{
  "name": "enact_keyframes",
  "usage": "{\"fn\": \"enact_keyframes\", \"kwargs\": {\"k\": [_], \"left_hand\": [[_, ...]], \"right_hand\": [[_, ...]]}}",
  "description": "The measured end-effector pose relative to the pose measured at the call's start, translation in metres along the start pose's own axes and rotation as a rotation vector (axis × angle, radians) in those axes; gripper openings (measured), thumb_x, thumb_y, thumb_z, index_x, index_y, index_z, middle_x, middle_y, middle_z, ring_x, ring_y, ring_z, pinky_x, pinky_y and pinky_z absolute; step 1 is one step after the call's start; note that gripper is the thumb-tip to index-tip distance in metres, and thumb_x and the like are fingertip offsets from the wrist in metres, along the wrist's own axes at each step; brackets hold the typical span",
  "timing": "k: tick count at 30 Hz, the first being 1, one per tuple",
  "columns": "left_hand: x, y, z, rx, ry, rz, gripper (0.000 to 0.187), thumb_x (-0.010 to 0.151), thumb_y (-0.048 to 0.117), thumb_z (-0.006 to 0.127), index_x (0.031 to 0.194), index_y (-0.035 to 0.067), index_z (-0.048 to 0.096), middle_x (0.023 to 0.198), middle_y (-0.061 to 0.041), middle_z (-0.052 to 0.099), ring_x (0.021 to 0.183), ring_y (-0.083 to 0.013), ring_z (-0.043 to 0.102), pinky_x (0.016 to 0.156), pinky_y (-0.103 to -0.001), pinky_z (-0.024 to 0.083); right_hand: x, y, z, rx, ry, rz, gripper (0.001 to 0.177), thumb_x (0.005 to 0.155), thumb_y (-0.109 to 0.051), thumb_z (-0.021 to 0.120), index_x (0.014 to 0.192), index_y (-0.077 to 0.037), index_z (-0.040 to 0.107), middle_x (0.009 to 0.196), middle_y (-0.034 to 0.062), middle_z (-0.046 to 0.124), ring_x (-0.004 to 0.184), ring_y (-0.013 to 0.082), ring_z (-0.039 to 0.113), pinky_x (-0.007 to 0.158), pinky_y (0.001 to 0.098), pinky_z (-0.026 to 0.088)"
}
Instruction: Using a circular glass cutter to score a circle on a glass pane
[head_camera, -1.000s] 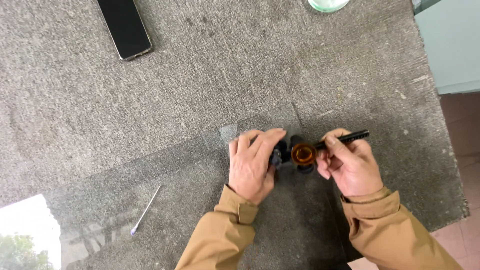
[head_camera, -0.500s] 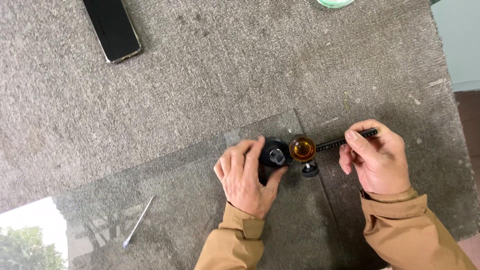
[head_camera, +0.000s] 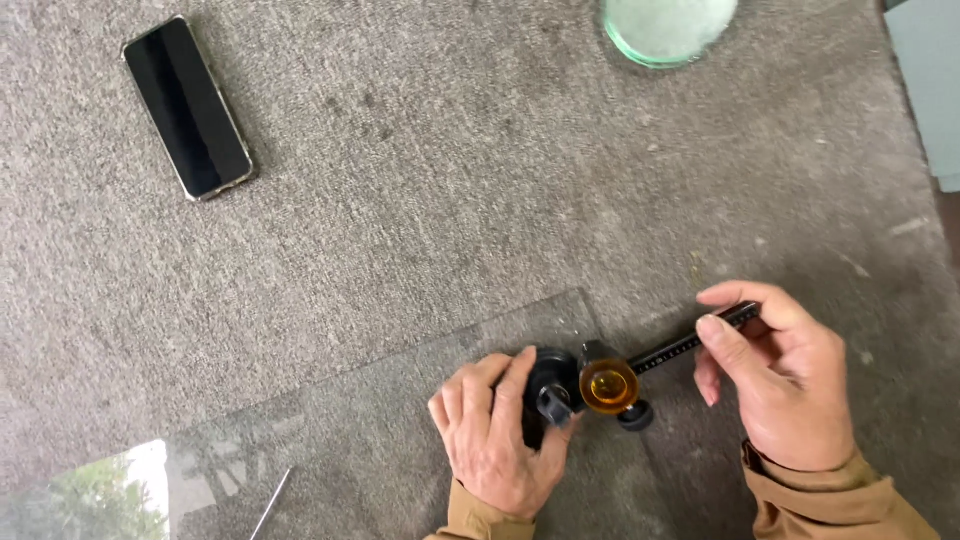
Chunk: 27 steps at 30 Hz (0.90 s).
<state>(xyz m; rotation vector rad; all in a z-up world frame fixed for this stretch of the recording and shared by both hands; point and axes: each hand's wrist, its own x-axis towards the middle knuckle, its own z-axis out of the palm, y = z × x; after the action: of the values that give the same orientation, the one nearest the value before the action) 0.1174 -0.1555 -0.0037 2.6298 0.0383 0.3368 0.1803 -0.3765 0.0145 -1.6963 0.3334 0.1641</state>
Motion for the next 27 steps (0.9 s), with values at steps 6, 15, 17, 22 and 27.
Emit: {"fn": "enact_keyframes", "kwargs": {"k": [6, 15, 17, 22, 27], "left_hand": [[0.006, -0.001, -0.002, -0.032, 0.035, 0.032, 0.054, 0.1, 0.052, 0.051, 0.124, 0.008, 0.07, 0.112, -0.006, 0.066, 0.097, -0.0262, 0.064, 0.083, -0.042, 0.043], [0.004, -0.006, 0.001, -0.111, 0.127, -0.032, 0.051, 0.109, 0.048, 0.042, 0.122, 0.007, 0.07, 0.115, -0.009, 0.067, 0.098, -0.0285, 0.064, 0.077, -0.044, 0.046], [0.003, -0.006, 0.003, -0.111, 0.14, -0.047, 0.052, 0.11, 0.049, 0.04, 0.122, 0.008, 0.07, 0.115, -0.009, 0.066, 0.099, -0.0286, 0.064, 0.077, -0.045, 0.046], [0.002, -0.007, 0.001, -0.233, 0.104, -0.065, 0.044, 0.106, 0.042, 0.055, 0.124, 0.004, 0.069, 0.12, -0.01, 0.064, 0.107, -0.0286, 0.061, 0.083, -0.045, 0.044], [-0.001, -0.009, 0.004, -0.236, 0.125, -0.067, 0.042, 0.106, 0.041, 0.054, 0.124, 0.006, 0.069, 0.12, -0.009, 0.064, 0.109, -0.0273, 0.06, 0.085, -0.043, 0.044]], "right_hand": [[0.049, -0.033, 0.028, -0.067, -0.12, -0.007, 0.011, 0.096, -0.003, 0.066, 0.104, 0.003, 0.062, 0.059, 0.0112, 0.053, 0.043, 0.0169, 0.051, 0.038, 0.0266, 0.044], [0.106, -0.02, 0.058, -0.121, -0.354, 0.003, 0.008, 0.105, -0.013, 0.063, 0.109, -0.006, 0.061, 0.069, 0.0007, 0.051, 0.047, 0.0048, 0.046, 0.035, 0.0197, 0.032], [0.11, -0.023, 0.061, -0.139, -0.386, 0.006, 0.01, 0.106, -0.017, 0.062, 0.109, -0.008, 0.061, 0.066, -0.0015, 0.049, 0.047, 0.0032, 0.044, 0.036, 0.0181, 0.029], [0.128, -0.017, 0.058, -0.202, -0.474, 0.011, 0.013, 0.107, -0.02, 0.059, 0.114, -0.009, 0.061, 0.071, -0.0001, 0.054, 0.046, 0.0013, 0.04, 0.036, 0.0158, 0.024], [0.134, -0.019, 0.066, -0.298, -0.507, -0.002, 0.015, 0.11, -0.023, 0.057, 0.118, -0.011, 0.059, 0.071, -0.0031, 0.05, 0.05, -0.0005, 0.039, 0.037, 0.0143, 0.024]]}}
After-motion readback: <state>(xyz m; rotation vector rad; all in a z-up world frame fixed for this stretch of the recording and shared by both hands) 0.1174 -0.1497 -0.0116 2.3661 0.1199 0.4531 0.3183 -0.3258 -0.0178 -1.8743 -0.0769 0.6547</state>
